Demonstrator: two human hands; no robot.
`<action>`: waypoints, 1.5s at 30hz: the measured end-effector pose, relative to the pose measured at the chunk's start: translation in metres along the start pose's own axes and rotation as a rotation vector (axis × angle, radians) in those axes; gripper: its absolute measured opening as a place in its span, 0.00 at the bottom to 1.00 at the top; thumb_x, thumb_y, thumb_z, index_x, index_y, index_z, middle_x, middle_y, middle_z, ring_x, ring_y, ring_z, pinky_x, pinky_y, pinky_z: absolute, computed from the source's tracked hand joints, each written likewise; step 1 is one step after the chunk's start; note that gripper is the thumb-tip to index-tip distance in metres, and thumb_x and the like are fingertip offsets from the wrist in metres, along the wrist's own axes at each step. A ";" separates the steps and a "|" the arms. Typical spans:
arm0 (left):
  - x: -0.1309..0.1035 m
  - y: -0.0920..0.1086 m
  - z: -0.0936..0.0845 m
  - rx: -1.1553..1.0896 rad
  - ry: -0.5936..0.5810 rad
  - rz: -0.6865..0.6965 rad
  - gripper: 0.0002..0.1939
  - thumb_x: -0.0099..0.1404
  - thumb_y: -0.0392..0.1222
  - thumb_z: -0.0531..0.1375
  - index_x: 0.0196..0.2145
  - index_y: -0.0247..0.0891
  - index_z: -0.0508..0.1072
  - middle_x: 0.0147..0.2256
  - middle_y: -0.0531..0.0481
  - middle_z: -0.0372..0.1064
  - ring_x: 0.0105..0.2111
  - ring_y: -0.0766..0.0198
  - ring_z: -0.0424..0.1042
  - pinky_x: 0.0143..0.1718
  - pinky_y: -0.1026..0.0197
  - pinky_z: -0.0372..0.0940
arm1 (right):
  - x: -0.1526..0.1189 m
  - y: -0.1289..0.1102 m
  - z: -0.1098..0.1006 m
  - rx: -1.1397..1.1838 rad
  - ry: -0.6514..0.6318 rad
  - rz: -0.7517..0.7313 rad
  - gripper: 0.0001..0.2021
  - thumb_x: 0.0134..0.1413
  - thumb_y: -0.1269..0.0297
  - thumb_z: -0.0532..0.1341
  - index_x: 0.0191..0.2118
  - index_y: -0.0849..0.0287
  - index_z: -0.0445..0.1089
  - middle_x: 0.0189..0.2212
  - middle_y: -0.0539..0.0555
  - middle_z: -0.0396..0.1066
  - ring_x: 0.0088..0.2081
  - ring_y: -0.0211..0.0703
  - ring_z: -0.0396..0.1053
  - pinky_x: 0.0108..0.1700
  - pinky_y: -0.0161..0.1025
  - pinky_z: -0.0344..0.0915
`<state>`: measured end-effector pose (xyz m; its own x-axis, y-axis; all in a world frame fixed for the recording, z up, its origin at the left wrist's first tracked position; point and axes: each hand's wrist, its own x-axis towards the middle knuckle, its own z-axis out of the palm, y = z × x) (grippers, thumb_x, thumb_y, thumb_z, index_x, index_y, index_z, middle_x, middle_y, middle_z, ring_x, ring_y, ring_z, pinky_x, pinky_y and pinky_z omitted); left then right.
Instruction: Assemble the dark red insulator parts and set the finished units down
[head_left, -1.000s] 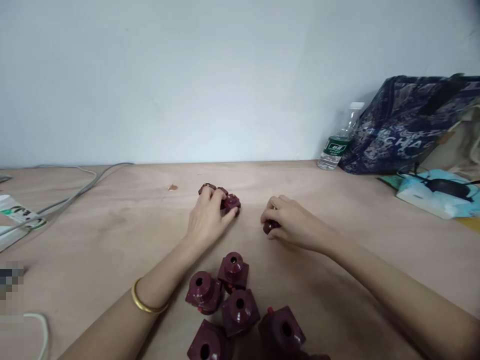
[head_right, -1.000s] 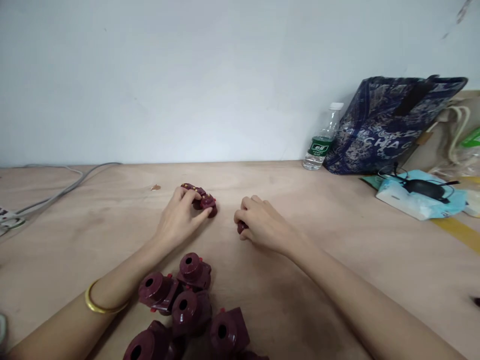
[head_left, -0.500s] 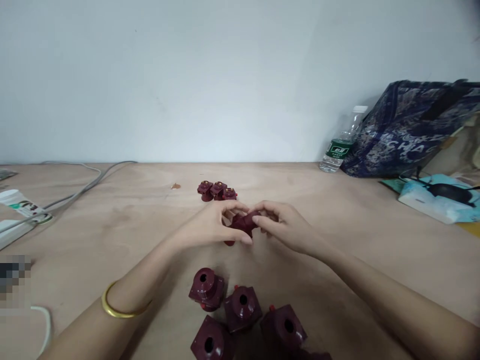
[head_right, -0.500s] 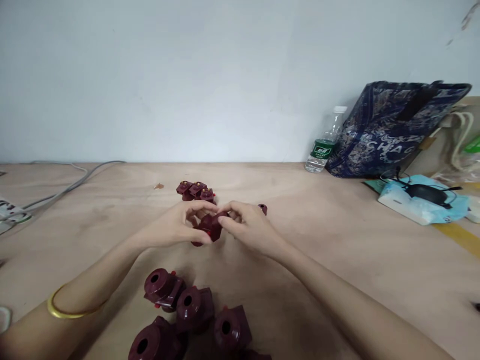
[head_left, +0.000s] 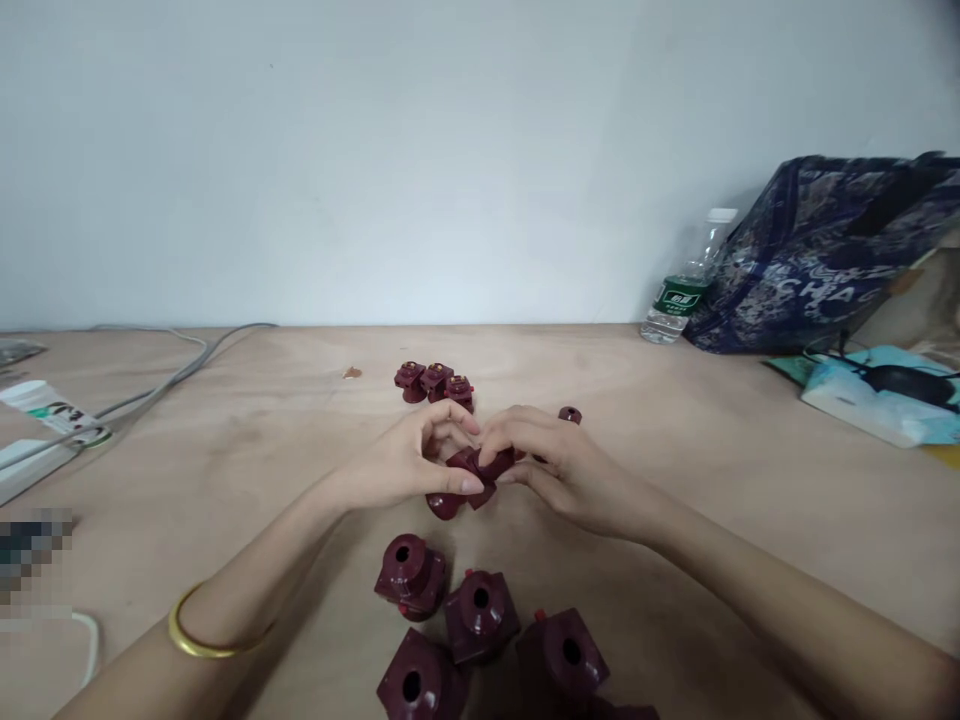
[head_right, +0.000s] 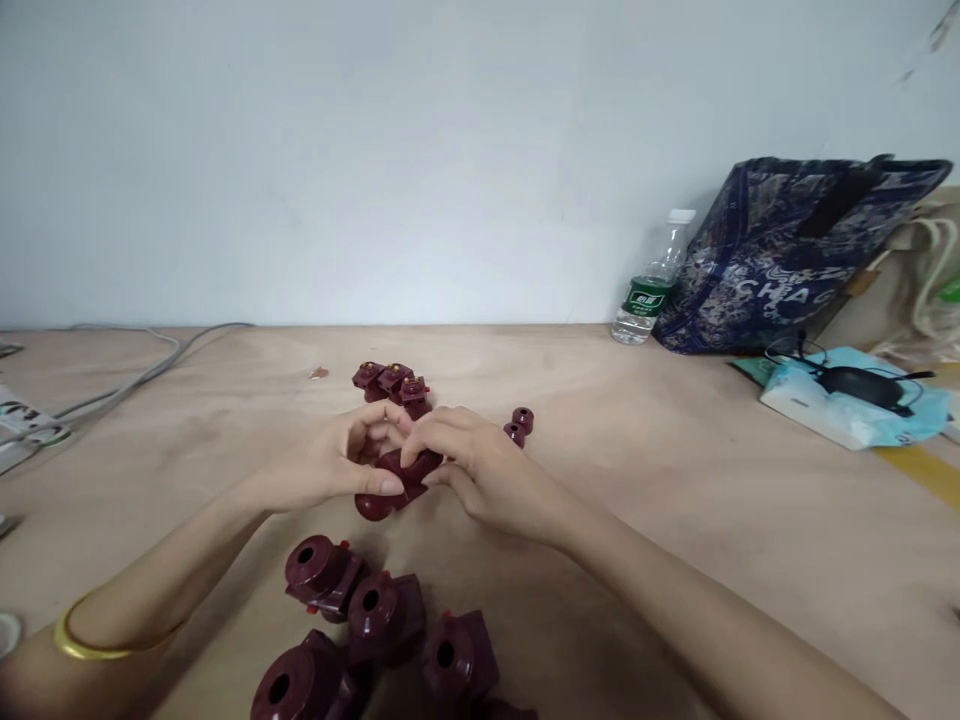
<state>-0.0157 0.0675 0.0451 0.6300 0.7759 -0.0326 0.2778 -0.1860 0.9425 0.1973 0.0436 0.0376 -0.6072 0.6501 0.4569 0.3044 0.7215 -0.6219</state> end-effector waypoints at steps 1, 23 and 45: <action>-0.002 0.001 0.000 0.039 0.032 0.006 0.21 0.51 0.42 0.67 0.41 0.41 0.64 0.32 0.53 0.69 0.33 0.63 0.71 0.32 0.61 0.65 | 0.000 0.000 0.002 0.017 0.007 0.023 0.14 0.54 0.77 0.56 0.44 0.54 0.67 0.43 0.53 0.69 0.46 0.43 0.66 0.44 0.40 0.64; 0.016 -0.066 -0.043 0.710 0.984 0.005 0.34 0.54 0.53 0.63 0.54 0.39 0.59 0.52 0.39 0.57 0.41 0.55 0.69 0.43 0.50 0.66 | -0.002 -0.013 -0.012 -0.360 -0.132 0.306 0.14 0.53 0.58 0.63 0.44 0.57 0.71 0.39 0.55 0.69 0.37 0.43 0.66 0.38 0.38 0.62; 0.004 -0.006 0.007 0.429 0.199 0.122 0.16 0.56 0.45 0.64 0.43 0.41 0.75 0.35 0.49 0.74 0.34 0.60 0.72 0.37 0.59 0.66 | 0.002 0.003 0.001 -0.164 0.062 0.188 0.08 0.57 0.70 0.58 0.42 0.56 0.68 0.35 0.51 0.71 0.36 0.39 0.67 0.39 0.36 0.62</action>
<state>-0.0098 0.0677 0.0367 0.5373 0.8254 0.1731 0.5111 -0.4819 0.7117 0.1959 0.0465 0.0359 -0.4842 0.7861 0.3841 0.5258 0.6123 -0.5904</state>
